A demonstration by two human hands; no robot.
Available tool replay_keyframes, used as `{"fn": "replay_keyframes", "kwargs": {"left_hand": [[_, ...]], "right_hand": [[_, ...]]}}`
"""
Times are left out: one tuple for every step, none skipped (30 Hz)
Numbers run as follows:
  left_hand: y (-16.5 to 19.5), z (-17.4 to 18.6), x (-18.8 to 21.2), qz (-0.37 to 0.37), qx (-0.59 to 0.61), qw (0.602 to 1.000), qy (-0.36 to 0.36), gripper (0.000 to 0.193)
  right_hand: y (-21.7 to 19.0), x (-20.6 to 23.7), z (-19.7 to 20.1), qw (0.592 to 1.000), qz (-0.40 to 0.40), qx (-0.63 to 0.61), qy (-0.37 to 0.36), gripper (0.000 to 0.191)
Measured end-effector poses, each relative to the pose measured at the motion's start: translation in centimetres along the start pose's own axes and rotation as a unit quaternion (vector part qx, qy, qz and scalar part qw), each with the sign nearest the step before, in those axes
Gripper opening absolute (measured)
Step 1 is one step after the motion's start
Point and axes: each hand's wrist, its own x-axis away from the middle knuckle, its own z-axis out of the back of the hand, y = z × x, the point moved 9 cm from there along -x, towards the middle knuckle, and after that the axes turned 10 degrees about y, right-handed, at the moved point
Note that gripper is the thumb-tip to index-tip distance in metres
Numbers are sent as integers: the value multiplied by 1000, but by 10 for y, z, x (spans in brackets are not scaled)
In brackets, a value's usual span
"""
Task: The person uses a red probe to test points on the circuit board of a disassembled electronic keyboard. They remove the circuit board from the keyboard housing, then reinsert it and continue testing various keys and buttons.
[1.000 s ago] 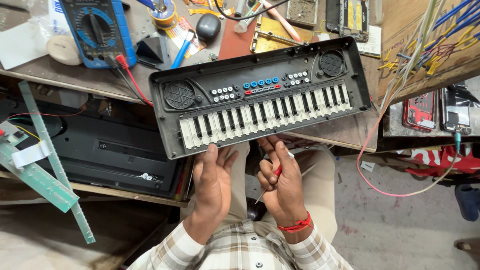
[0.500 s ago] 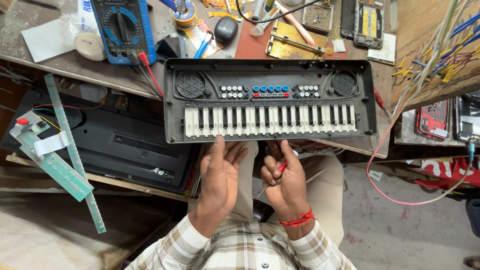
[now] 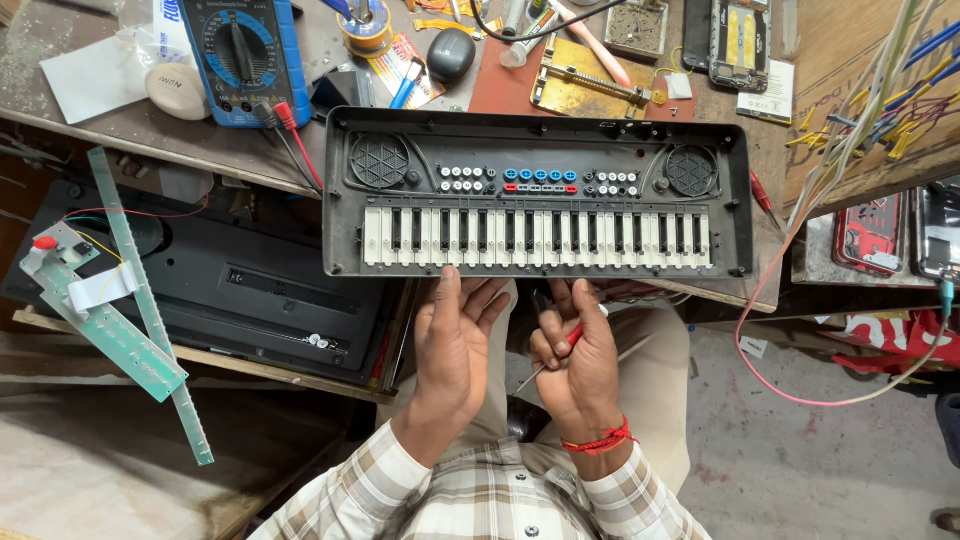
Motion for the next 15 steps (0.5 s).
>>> {"fn": "replay_keyframes", "kwargs": {"left_hand": [[-4,-2,0,4,1,1000,1,33],[-8,-4,0,9,2,1000,1,34],[-12,-6,1,18,-3,1000,-4,35],[-17,-9,1,26,-8,1000,-10,36],[-20,-11,1,34,-13,999,-15,37],[-20,-12,1,25,-13,999,-18,37],[-20,-14,0,17,-13,1000,-21,37],[-20,-15,0,9,-13,1000,-25,38],[-22,-14,0,11,-16,1000,-11,36],[-24,-12,0,13,-20,1000,2,34],[-26,-11,0,17,-24,999,15,32],[-29,-13,1,22,-27,999,10,34],[-32,-16,1,26,-31,999,3,36],[-34,-19,0,30,-34,999,-4,38],[-35,-21,-1,31,-34,999,-8,37]], "right_hand": [[0,-1,2,1000,-4,4,6,15],[-1,-2,4,1000,-7,7,13,15],[-1,-2,5,1000,-10,10,20,16],[-3,-2,7,1000,-1,3,23,15],[-5,-2,8,1000,8,-3,27,15],[-7,-2,10,999,18,-10,31,14],[-11,-1,11,999,29,-14,29,15],[-16,-1,12,999,40,-18,27,15],[-21,-2,13,998,50,-23,25,16],[-23,-3,13,998,43,-32,21,17],[-25,-3,14,998,36,-40,19,17],[-27,-3,15,998,30,-49,18,18],[-29,-4,17,998,30,-55,21,18],[-31,-6,18,997,30,-62,24,18],[-32,-7,20,997,30,-68,27,18]]}}
